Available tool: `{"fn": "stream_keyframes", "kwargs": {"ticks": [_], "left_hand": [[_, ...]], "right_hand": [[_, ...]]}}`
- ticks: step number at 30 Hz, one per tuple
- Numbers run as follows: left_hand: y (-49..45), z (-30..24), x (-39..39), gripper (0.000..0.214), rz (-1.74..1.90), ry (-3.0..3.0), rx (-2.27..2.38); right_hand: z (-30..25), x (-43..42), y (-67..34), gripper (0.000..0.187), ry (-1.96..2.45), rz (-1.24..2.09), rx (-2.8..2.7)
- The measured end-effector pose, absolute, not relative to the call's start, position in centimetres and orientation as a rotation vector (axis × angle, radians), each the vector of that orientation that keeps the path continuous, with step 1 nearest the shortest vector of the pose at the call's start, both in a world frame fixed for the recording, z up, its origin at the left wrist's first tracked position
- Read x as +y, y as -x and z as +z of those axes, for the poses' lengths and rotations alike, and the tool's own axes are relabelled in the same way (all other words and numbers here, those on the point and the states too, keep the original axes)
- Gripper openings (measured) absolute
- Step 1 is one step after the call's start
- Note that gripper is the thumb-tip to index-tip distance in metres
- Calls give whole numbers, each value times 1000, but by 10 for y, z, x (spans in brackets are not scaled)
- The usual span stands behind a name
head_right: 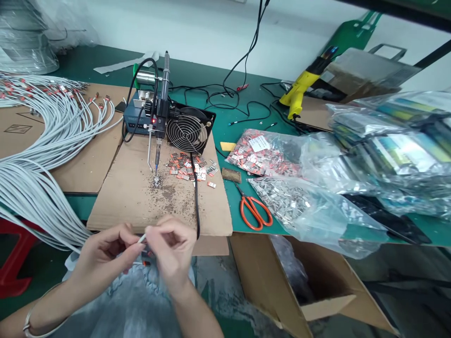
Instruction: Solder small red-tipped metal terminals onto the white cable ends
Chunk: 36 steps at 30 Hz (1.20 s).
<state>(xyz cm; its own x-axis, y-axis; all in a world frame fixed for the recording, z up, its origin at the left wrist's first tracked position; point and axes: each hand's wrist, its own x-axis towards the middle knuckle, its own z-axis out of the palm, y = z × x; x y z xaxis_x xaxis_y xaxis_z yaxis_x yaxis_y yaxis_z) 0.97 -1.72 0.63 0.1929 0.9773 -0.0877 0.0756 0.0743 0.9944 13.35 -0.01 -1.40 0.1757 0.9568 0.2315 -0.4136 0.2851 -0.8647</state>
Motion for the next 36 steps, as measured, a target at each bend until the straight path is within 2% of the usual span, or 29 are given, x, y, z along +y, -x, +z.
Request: {"fn": "stream_keyframes", "kwargs": {"ticks": [3,6,10,13,17,24,30,32,34,36], "left_hand": [[-5,8,-17,22,885,-1230,1151],[-2,6,-17,22,876,-1224,1163],[2,0,-17,21,909,-1449,1209],[4,-3,-17,19,941,-1691,1219],[3,-4,-16,18,946,-1776,1203],[-9,6,-12,22,887,-1158,1173],[-2,2,-14,23,828,-1073,1135],[3,-1,-12,24,789,-1016,1116],[8,-4,-9,25,773,-967,1069],[11,-6,-5,27,792,-942,1025]], "right_hand": [[-12,6,-147,20,699,1206,-766],[-8,6,-156,5,876,1258,-1104],[1,2,-159,3,1070,1269,-1417],[7,4,-162,13,1117,1269,-1503],[5,6,-165,16,1025,1268,-1575],[-17,-6,-134,18,949,766,-1344],[-10,6,-165,18,963,873,-1053],[-4,15,-204,14,1184,669,-1157],[2,24,-248,7,1606,331,-1375],[7,30,-286,13,2027,33,-1622]]}}
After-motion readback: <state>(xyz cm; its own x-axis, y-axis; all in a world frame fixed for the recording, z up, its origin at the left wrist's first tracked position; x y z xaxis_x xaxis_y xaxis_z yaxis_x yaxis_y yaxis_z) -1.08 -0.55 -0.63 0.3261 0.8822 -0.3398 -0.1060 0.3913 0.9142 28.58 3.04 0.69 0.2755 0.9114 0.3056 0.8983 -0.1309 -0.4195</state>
